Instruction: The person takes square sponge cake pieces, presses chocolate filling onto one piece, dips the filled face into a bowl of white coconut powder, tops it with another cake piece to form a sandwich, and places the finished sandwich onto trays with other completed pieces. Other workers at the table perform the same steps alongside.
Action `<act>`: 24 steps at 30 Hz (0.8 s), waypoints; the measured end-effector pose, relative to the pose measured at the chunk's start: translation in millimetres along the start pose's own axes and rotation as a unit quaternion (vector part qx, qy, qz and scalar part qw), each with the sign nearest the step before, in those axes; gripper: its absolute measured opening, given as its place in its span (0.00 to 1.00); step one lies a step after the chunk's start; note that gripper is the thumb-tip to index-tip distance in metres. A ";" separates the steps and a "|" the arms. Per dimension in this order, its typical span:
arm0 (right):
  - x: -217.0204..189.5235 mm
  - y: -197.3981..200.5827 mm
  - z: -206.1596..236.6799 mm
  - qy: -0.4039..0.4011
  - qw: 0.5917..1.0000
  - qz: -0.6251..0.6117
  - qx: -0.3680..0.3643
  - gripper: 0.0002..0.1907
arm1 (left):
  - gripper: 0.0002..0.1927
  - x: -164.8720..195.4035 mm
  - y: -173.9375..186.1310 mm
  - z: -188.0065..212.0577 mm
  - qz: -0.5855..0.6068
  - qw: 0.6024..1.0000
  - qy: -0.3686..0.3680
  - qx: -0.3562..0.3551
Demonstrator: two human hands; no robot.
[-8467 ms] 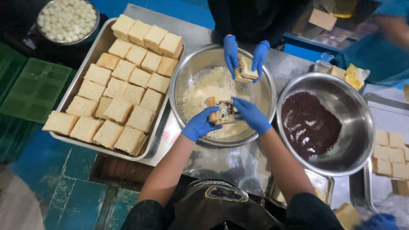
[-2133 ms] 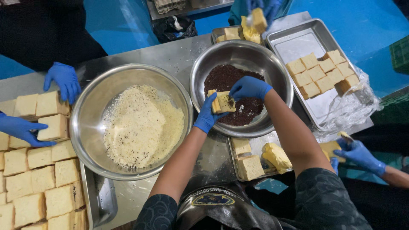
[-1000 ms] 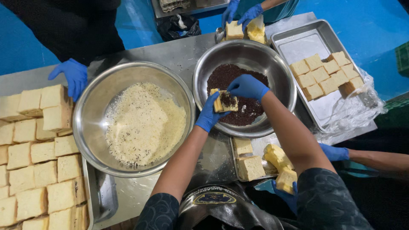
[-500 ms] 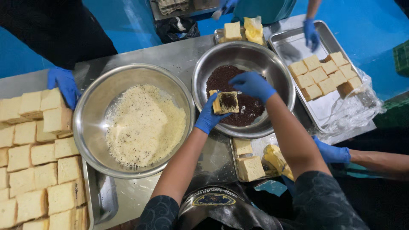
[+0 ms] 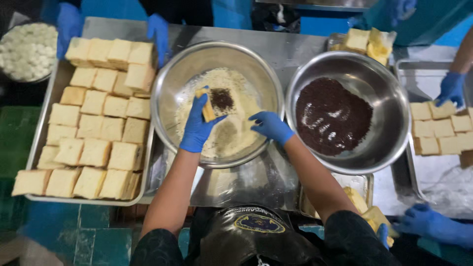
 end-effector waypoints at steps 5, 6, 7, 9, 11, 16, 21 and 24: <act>-26.2 -56.8 -30.2 -0.018 0.930 0.356 -0.087 0.29 | 0.30 52.2 19.7 36.0 0.017 0.999 -0.042 0.013; -26.8 -60.2 -32.2 -0.025 0.926 0.365 -0.091 0.29 | 0.30 52.5 24.5 40.5 0.026 0.999 -0.035 0.028; -26.0 -61.9 -34.0 -0.033 0.922 0.373 -0.096 0.29 | 0.30 51.0 29.4 44.6 0.036 0.998 -0.026 0.043; -28.8 -68.2 -39.0 -0.038 0.928 0.361 -0.089 0.13 | 0.30 45.8 35.0 51.2 0.037 0.999 -0.017 0.035; -29.2 -69.7 -40.9 -0.044 0.929 0.358 -0.087 0.08 | 0.31 38.0 39.1 52.3 0.039 0.999 -0.004 0.027; -38.9 -73.9 -43.2 -0.017 0.926 0.364 -0.094 0.09 | 0.34 18.0 54.2 46.3 0.035 0.998 0.025 0.049; -35.2 -37.8 -46.5 0.001 0.973 0.217 -0.080 0.18 | 0.37 -1.7 64.2 28.5 0.020 0.995 0.062 0.081; -35.6 1.5 -50.5 -0.014 0.988 0.130 -0.076 0.20 | 0.37 -17.8 69.7 16.5 0.045 0.989 0.088 0.108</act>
Point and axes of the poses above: each hand's wrist, its own z-axis away from the middle knuckle, its own y-axis out of the back of the hand, x = y × z, the point moved 6 cm from there along -z, towards the middle knuckle, and after that the axes turned 12 degrees about z, right-handed, at the moved point
